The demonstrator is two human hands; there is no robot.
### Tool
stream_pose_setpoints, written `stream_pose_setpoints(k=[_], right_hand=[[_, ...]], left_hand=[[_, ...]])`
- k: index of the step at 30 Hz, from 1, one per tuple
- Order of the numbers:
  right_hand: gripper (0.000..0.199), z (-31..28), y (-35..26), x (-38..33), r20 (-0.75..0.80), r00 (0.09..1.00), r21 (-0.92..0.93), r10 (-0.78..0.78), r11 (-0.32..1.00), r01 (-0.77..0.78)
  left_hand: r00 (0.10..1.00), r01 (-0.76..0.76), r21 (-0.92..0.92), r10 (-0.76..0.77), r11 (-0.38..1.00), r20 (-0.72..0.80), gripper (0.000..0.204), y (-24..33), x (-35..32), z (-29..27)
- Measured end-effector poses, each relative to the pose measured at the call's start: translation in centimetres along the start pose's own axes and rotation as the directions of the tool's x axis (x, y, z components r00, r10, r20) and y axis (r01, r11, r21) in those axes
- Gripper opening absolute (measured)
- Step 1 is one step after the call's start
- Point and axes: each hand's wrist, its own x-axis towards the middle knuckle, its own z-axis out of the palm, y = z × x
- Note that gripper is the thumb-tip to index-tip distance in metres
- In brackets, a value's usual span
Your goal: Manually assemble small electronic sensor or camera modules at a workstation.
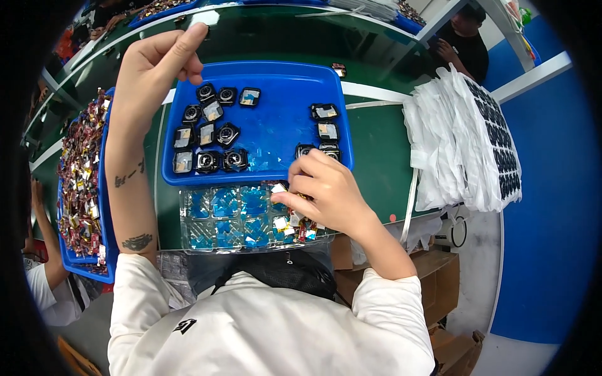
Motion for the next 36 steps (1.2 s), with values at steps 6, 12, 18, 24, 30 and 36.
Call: stream_pose_setpoints(k=[6, 12, 18, 24, 30, 36], right_hand=[[0.038, -0.5, -1.1, -3.0, 0.003, 0.978, -0.104, 0.210, 0.972, -0.209], [0.045, 1.0, -1.5, -3.5, 0.015, 0.981, 0.019, 0.195, 0.981, -0.195], [0.030, 2.7, -1.8, -1.3, 0.032, 0.999, 0.296, 0.030, 0.954, -0.038], [0.031, 2.1, -2.1, 0.9, -0.001, 1.000, 0.487, 0.019, 0.873, -0.016], [0.031, 0.1, -1.1, 2.9, 0.180, 0.957, 0.915, 0.227, 0.319, -0.247], [0.036, -3.7, -0.9, 8.0, 0.037, 0.990, 0.962, 0.140, 0.261, -0.073]], left_hand=[[0.996, -0.088, -0.010, 0.089, 0.996, 0.030, 0.038, 0.1, -0.3, 0.2], [0.993, -0.096, 0.001, 0.096, 0.995, 0.072, 0.036, 0.2, 0.1, 1.2], [0.989, -0.107, -0.026, 0.109, 0.994, 0.097, 0.037, -0.3, -0.1, 1.4], [0.991, -0.102, -0.032, 0.104, 0.994, 0.081, 0.037, 0.0, -0.2, 1.3], [0.985, -0.085, -0.105, 0.100, 0.991, 0.141, 0.028, 0.7, -0.4, 1.0], [0.975, -0.049, -0.106, 0.071, 0.993, 0.210, 0.017, 1.7, -0.7, 0.7]])
